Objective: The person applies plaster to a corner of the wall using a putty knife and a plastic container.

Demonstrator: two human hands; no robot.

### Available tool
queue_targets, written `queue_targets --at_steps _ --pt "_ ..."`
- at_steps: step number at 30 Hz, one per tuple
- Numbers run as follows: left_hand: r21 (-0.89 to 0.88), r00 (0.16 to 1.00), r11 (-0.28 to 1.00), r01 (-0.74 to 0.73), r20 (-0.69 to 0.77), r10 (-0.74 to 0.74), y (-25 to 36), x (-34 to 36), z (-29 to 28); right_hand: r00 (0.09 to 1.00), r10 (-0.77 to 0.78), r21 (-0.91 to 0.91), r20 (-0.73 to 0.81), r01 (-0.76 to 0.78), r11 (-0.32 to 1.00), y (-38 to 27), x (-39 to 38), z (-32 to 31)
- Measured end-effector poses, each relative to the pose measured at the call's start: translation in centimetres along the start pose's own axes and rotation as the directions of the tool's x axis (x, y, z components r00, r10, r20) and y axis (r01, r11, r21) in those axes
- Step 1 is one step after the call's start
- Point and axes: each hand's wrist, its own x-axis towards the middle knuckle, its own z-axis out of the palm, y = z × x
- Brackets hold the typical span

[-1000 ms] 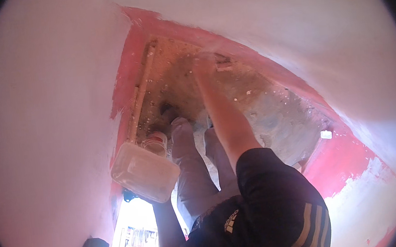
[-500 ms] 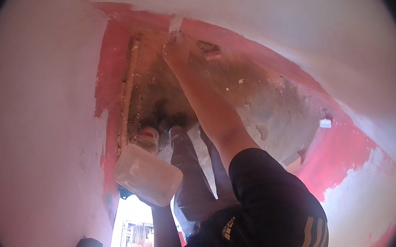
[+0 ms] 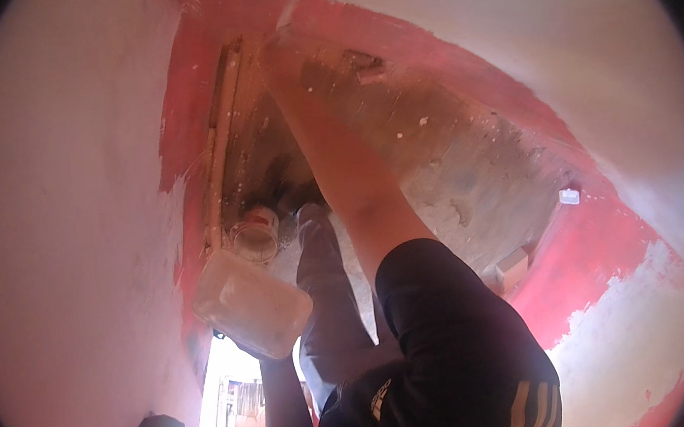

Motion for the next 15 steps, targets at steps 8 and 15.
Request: queue_targets --at_steps 8,15 --pt "-0.014 0.999 1.000 0.012 0.036 -0.012 -1.3 -0.5 0.3 0.989 0.145 0.198 -0.021 -0.138 0.970 3.6 5.0 -4.3" --pt "-0.049 0.999 0.998 0.029 0.038 -0.027 -0.8 -0.5 0.4 0.999 0.032 0.074 -0.033 -0.029 0.997 3.9 -2.2 -0.8"
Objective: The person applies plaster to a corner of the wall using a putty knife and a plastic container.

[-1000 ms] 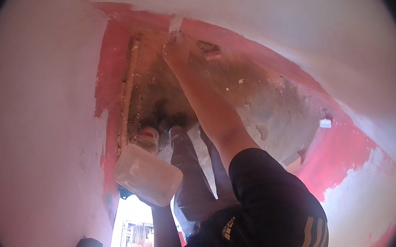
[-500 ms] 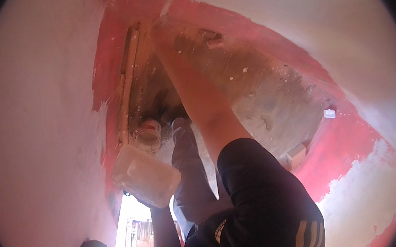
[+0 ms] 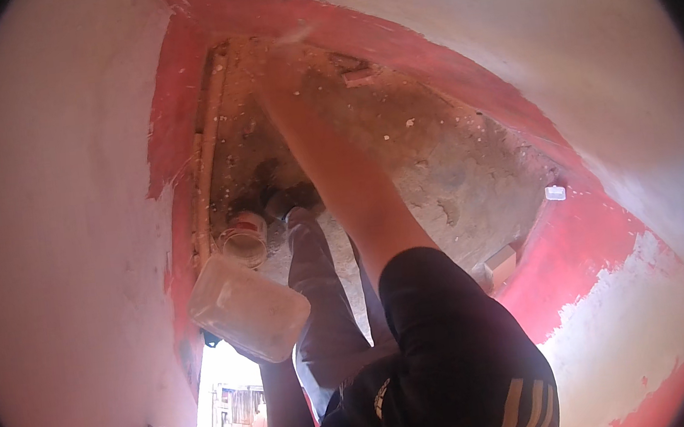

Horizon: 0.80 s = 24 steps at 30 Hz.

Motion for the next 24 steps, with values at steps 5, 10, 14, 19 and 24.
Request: queue_targets --at_steps 5,10,14,19,24 --pt "-0.005 1.000 1.000 -0.010 0.002 0.010 -0.4 -0.4 0.3 0.994 0.092 0.138 0.064 -0.100 0.985 0.0 7.1 -4.1" --pt "-0.019 1.000 1.000 0.007 0.020 -0.007 -0.5 -0.8 -0.1 0.973 -0.096 -0.018 0.210 0.102 0.995 -3.1 4.4 2.3" --pt "-0.041 1.000 0.999 -0.004 0.022 0.005 -0.7 -0.8 -0.3 0.992 -0.048 0.027 0.114 0.045 0.999 1.6 2.6 -1.5" --pt "-0.054 0.999 0.999 0.000 0.036 0.002 -0.8 -1.1 -0.4 0.990 0.051 0.101 0.131 -0.065 0.993 0.6 7.0 -3.1" --pt "-0.065 0.999 0.997 0.029 0.048 -0.026 -0.3 -1.6 -0.5 0.960 -0.118 -0.036 0.252 0.131 0.991 -3.4 0.4 3.4"
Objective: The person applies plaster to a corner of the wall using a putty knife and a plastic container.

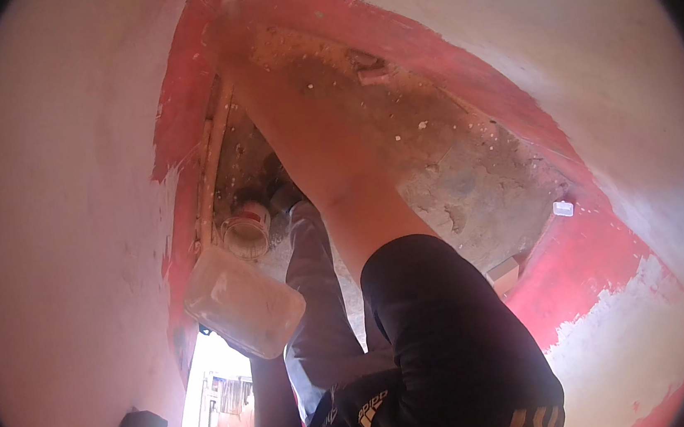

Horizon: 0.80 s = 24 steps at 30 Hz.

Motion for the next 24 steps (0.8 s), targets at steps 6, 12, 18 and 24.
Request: queue_targets --at_steps 6,12,18,24 --pt "-0.077 1.000 0.997 0.024 0.021 -0.022 -0.2 -0.6 0.2 0.985 0.145 0.148 -0.094 -0.130 0.980 7.3 -1.6 -9.8" --pt "-0.439 0.965 0.866 0.239 0.204 -0.163 -1.5 -1.2 -0.6 0.983 0.147 0.233 0.107 -0.168 0.958 2.1 0.8 -12.6" --pt "-0.864 0.853 0.196 0.463 0.374 -0.365 0.8 4.1 -2.6 0.857 0.071 0.736 0.510 -0.477 0.481 -12.7 -4.9 -12.9" --pt "-0.645 0.646 -0.645 0.409 0.704 -0.295 4.0 9.6 -7.1 0.804 0.269 0.622 0.531 -0.585 0.521 -19.3 -13.4 -27.9"
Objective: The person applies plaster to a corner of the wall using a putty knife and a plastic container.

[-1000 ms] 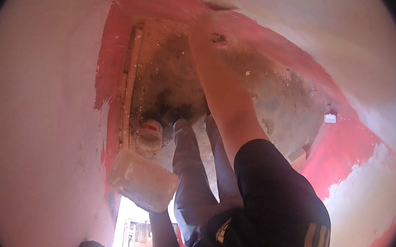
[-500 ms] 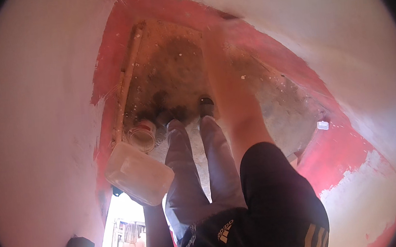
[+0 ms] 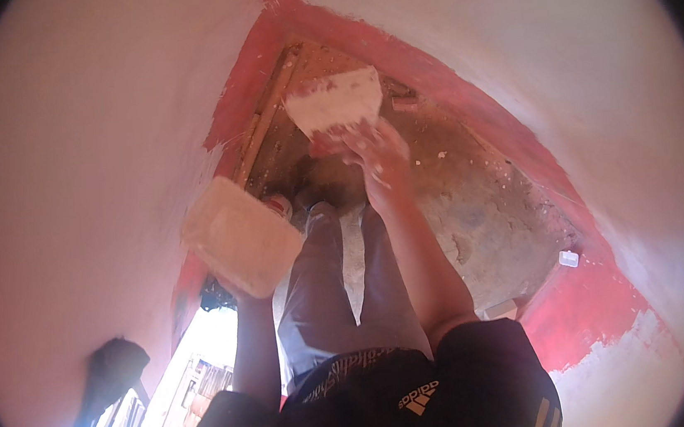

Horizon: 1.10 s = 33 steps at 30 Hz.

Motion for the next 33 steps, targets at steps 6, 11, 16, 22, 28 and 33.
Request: queue_targets --at_steps 6,11,16,22,28,33 --pt "-0.277 0.980 0.958 0.075 0.198 -0.019 4.1 -1.2 10.3 0.985 -0.170 0.150 -0.008 0.169 0.974 -11.3 -10.1 2.7" --pt "-0.431 0.945 0.893 0.131 0.325 0.018 8.2 -4.0 18.7 0.914 -0.385 0.277 0.127 0.340 0.899 -20.6 -14.2 5.1" --pt "-0.508 0.872 0.846 0.161 0.475 0.120 12.0 -7.4 23.8 0.842 -0.510 0.020 0.175 0.515 0.857 -27.9 -19.2 7.8" --pt "-0.582 0.694 0.759 0.291 0.675 0.251 14.1 -9.8 25.3 0.823 -0.392 -0.381 0.412 0.546 0.746 -31.7 -24.6 12.2" --pt "-0.449 0.755 0.889 0.089 0.612 0.234 13.4 -11.3 24.7 0.772 -0.327 -0.381 0.544 0.575 0.724 -27.8 -26.5 13.5" --pt "-0.545 0.668 0.797 0.261 0.698 0.259 12.6 -10.9 24.1 0.540 -0.483 -0.392 0.690 0.839 0.377 -25.1 -24.4 12.9"
